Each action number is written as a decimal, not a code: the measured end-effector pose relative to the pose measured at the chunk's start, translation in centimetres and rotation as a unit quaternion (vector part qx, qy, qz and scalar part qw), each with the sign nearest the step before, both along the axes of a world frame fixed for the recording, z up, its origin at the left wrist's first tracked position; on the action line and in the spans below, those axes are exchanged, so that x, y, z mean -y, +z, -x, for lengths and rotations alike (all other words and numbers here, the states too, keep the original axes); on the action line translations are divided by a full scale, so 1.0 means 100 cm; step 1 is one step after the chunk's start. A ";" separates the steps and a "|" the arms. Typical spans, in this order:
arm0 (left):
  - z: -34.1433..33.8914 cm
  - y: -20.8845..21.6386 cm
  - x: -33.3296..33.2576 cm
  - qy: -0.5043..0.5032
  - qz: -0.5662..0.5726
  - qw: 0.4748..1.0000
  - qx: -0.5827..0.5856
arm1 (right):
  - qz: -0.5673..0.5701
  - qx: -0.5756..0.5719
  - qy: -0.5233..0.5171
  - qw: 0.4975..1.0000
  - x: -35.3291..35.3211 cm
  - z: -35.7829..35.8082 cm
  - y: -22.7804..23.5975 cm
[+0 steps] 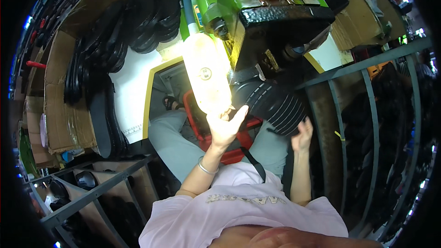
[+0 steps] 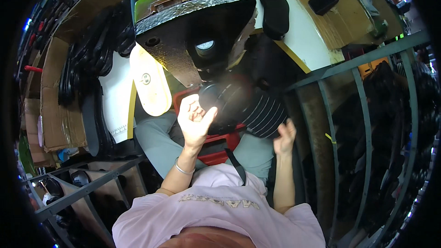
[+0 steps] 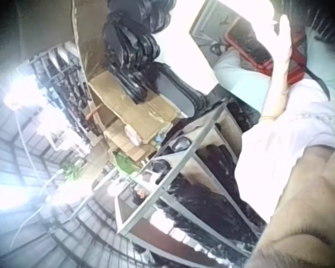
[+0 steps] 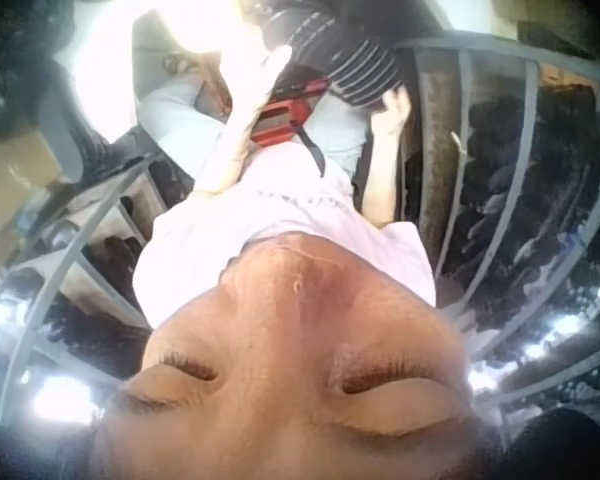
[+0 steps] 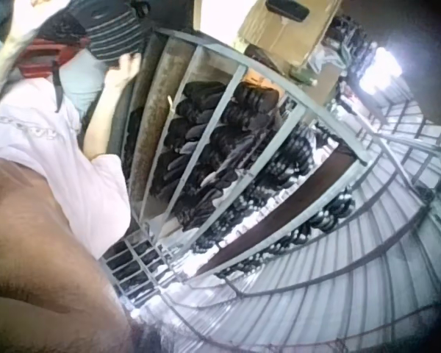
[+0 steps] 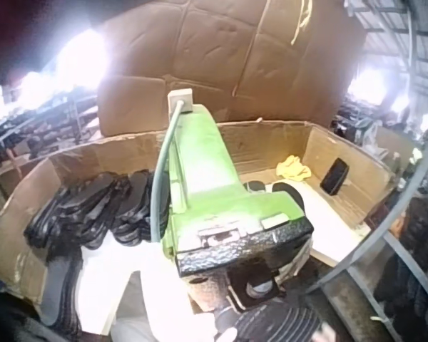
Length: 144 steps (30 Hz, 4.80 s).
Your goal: The person repeatedly picks up black shoe insoles from a red basket and presses them against a green grinding machine to smooth the edges. After processing, the insoles are placed on a nearby surface. The person continues this cycle for multiple insoles throughout the clip.
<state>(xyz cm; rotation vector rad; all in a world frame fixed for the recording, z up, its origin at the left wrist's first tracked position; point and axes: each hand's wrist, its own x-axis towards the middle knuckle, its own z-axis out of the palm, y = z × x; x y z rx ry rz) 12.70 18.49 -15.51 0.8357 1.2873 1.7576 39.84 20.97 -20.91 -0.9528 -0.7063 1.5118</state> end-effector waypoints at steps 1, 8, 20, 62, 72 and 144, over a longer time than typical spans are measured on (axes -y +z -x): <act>-0.001 0.002 -0.003 -0.007 -0.005 1.000 0.011 | -0.028 0.004 -0.019 0.999 -0.018 -0.001 0.012; 0.035 0.015 -0.014 -0.050 -0.036 0.995 -0.080 | -0.124 0.030 -0.002 0.992 -0.112 0.038 0.058; 0.134 -0.039 0.076 -0.007 0.047 0.993 0.104 | -0.136 -0.033 0.147 0.979 -0.075 0.151 0.055; 0.212 -0.011 0.049 -0.071 0.027 0.996 0.050 | -0.114 -0.016 0.210 0.971 -0.064 0.162 0.078; 0.074 -0.073 0.077 -0.135 0.264 0.940 -0.170 | -0.285 0.300 0.197 0.889 -0.072 0.164 0.084; 0.192 0.031 0.108 0.326 0.305 0.622 -0.643 | -0.185 0.733 0.073 0.651 -0.346 0.211 0.092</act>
